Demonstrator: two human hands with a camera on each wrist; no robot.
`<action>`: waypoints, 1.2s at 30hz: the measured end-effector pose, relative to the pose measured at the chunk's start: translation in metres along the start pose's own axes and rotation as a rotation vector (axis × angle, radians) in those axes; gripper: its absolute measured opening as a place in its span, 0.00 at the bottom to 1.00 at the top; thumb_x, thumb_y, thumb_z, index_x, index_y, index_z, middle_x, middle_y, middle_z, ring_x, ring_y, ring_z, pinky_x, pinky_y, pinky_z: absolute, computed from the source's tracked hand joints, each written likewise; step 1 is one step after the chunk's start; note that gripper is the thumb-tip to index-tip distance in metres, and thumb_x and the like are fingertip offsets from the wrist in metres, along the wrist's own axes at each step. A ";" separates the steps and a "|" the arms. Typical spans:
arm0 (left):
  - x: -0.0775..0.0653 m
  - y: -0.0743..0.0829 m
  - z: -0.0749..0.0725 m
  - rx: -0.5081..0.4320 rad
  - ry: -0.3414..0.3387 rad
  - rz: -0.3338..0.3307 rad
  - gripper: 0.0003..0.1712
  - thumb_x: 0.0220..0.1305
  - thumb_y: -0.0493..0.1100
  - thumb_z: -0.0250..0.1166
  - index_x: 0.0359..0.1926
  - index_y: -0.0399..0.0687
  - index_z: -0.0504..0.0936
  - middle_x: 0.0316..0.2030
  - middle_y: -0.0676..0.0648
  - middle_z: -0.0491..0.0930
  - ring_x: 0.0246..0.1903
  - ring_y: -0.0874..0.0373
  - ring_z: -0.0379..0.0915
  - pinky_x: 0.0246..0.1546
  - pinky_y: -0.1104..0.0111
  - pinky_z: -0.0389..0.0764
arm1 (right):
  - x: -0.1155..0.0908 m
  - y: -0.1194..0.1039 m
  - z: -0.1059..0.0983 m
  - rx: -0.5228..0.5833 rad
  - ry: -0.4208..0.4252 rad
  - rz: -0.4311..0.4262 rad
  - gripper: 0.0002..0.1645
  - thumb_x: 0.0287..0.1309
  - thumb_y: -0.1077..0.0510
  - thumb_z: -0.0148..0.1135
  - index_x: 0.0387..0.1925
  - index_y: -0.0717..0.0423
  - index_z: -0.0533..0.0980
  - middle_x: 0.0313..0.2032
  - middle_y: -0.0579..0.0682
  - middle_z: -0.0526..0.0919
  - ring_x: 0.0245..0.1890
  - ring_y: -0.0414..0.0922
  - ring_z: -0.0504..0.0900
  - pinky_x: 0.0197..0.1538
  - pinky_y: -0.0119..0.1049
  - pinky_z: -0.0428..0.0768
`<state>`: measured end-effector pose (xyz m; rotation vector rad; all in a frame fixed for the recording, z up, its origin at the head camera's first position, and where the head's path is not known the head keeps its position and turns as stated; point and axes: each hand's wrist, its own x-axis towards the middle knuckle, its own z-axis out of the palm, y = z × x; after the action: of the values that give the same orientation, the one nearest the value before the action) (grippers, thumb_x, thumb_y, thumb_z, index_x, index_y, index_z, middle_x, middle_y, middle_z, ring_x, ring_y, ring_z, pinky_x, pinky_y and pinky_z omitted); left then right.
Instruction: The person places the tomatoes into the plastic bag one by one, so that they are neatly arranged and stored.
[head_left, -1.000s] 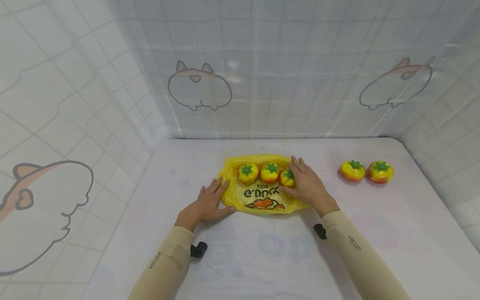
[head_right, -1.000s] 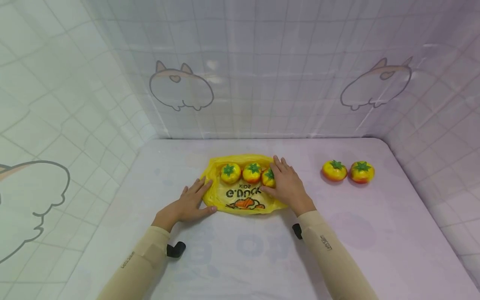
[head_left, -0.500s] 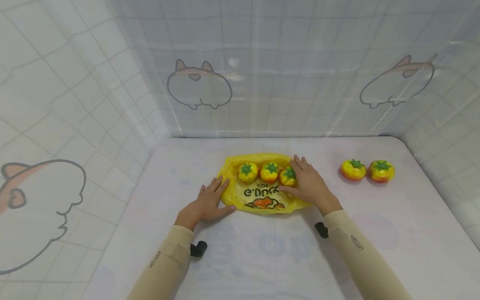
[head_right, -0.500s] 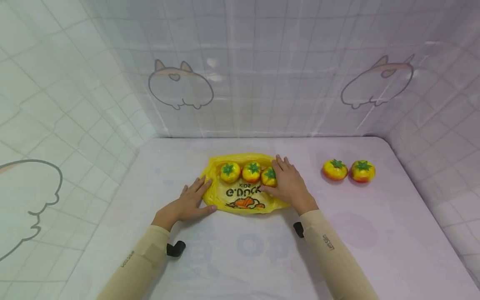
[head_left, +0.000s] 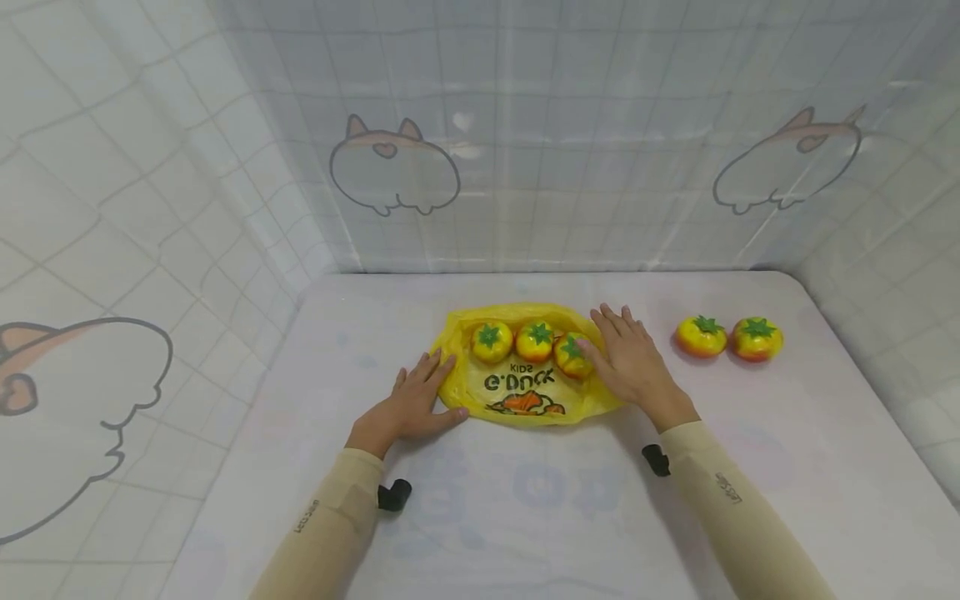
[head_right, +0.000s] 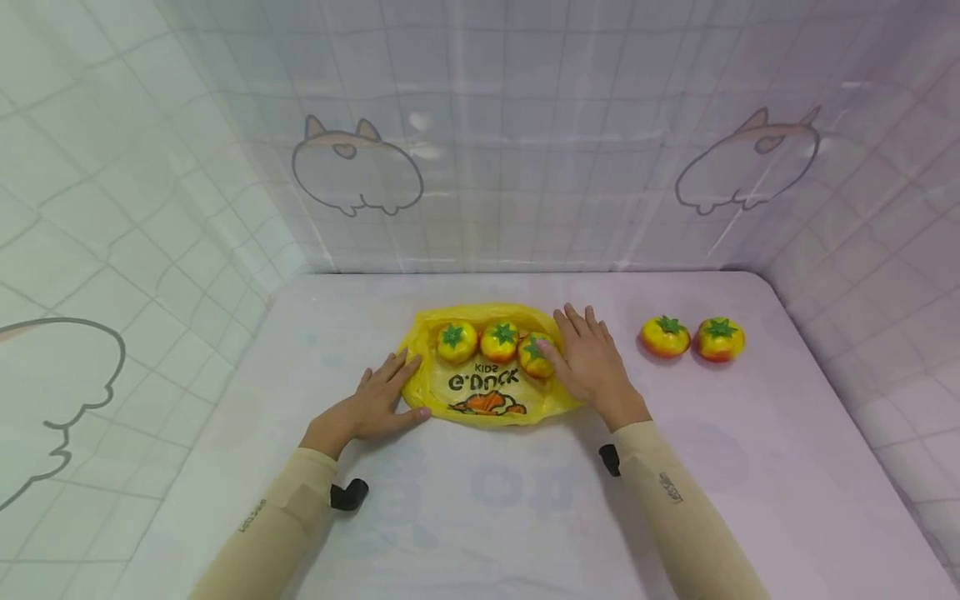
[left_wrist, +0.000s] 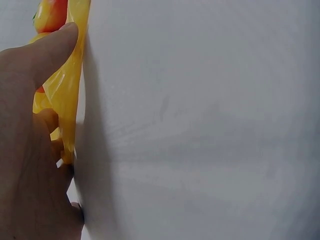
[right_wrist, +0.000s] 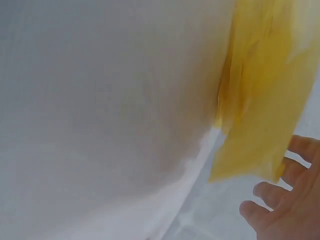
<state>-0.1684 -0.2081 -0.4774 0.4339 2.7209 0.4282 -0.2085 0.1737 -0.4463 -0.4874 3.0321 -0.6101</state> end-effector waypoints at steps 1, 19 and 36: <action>0.000 0.000 0.000 0.002 0.000 0.001 0.60 0.65 0.79 0.54 0.84 0.58 0.40 0.83 0.44 0.33 0.82 0.43 0.28 0.78 0.40 0.36 | -0.001 0.002 -0.003 0.005 0.004 0.004 0.50 0.76 0.27 0.32 0.81 0.59 0.52 0.81 0.62 0.49 0.80 0.68 0.42 0.78 0.65 0.42; 0.000 0.000 0.000 -0.003 0.005 -0.003 0.60 0.64 0.79 0.54 0.84 0.58 0.40 0.83 0.44 0.33 0.82 0.43 0.28 0.78 0.40 0.35 | -0.018 0.023 -0.037 -0.030 0.071 0.058 0.51 0.74 0.29 0.44 0.80 0.61 0.52 0.80 0.64 0.50 0.79 0.69 0.44 0.77 0.67 0.48; -0.001 0.001 0.000 -0.013 0.003 -0.005 0.59 0.65 0.79 0.54 0.84 0.58 0.40 0.83 0.44 0.33 0.82 0.43 0.28 0.78 0.40 0.35 | -0.040 0.058 -0.048 -0.050 0.212 0.132 0.47 0.71 0.41 0.59 0.77 0.64 0.56 0.76 0.67 0.58 0.75 0.72 0.55 0.69 0.74 0.58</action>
<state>-0.1671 -0.2078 -0.4764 0.4233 2.7197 0.4459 -0.1916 0.2546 -0.4254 -0.2329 3.2521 -0.6176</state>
